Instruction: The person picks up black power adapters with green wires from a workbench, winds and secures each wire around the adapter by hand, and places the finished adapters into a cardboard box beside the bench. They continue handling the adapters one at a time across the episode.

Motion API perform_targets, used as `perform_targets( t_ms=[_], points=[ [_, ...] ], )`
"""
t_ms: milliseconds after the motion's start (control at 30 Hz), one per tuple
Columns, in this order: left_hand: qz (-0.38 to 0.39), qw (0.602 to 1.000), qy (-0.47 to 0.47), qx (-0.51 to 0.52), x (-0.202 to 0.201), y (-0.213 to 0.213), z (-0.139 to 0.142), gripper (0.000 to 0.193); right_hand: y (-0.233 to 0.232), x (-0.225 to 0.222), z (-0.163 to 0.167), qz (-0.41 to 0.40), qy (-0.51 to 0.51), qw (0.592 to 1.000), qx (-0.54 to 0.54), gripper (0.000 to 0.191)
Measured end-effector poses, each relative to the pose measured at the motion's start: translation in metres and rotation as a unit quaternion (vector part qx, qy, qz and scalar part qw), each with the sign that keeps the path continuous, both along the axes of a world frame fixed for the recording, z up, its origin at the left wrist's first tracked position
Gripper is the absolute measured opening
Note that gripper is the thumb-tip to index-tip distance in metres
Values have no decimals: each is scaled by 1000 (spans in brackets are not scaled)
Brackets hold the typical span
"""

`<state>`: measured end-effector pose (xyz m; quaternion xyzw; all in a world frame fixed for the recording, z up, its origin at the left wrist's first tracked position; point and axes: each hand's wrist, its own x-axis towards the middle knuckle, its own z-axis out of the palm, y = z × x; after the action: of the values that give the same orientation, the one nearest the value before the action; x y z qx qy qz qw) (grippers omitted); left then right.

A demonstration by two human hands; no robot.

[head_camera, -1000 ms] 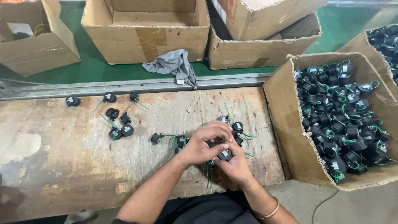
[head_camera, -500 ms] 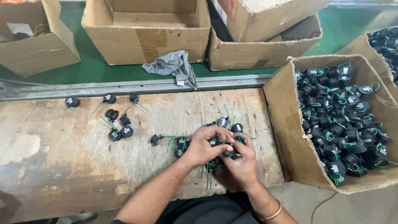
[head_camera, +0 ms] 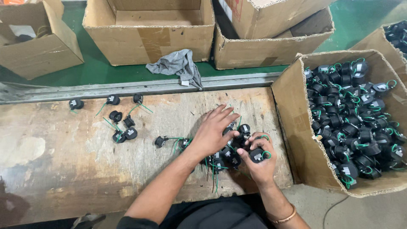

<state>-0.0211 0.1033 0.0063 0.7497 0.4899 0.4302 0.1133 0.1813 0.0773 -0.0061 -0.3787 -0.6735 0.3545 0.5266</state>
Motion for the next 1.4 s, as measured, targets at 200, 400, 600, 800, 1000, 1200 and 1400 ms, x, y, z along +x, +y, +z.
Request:
perform_targets(
  t_ms=[200,400,600,800,1000,1200,1400],
  points=[
    [-34,992,67,-98,0,12,-24,46,-3,4,-5,6,-6,1000,-10,32],
    [64,951,-102,-286,-11,20,-30,51,-2,3,-3,14,23,999,-24,29],
    [-60,998,-18,11,-8,20,-26,51,-2,3,-3,16,29,999,-33,28],
    [-4,993,13,-117,-7,13,-21,30,-2,1,-7,22,24,999,-27,29],
    [61,994,-19,-89,-9,11,-18,20,-2,3,-12,25,26,999,-27,29],
    [29,951,-307,-9,-17,3,-10,17,-5,-4,-8,57,264,940,-210,46],
    [-163,944,-287,13,0,-25,0,12,-8,-4,-8,132,-35,990,-31,68]
  ],
)
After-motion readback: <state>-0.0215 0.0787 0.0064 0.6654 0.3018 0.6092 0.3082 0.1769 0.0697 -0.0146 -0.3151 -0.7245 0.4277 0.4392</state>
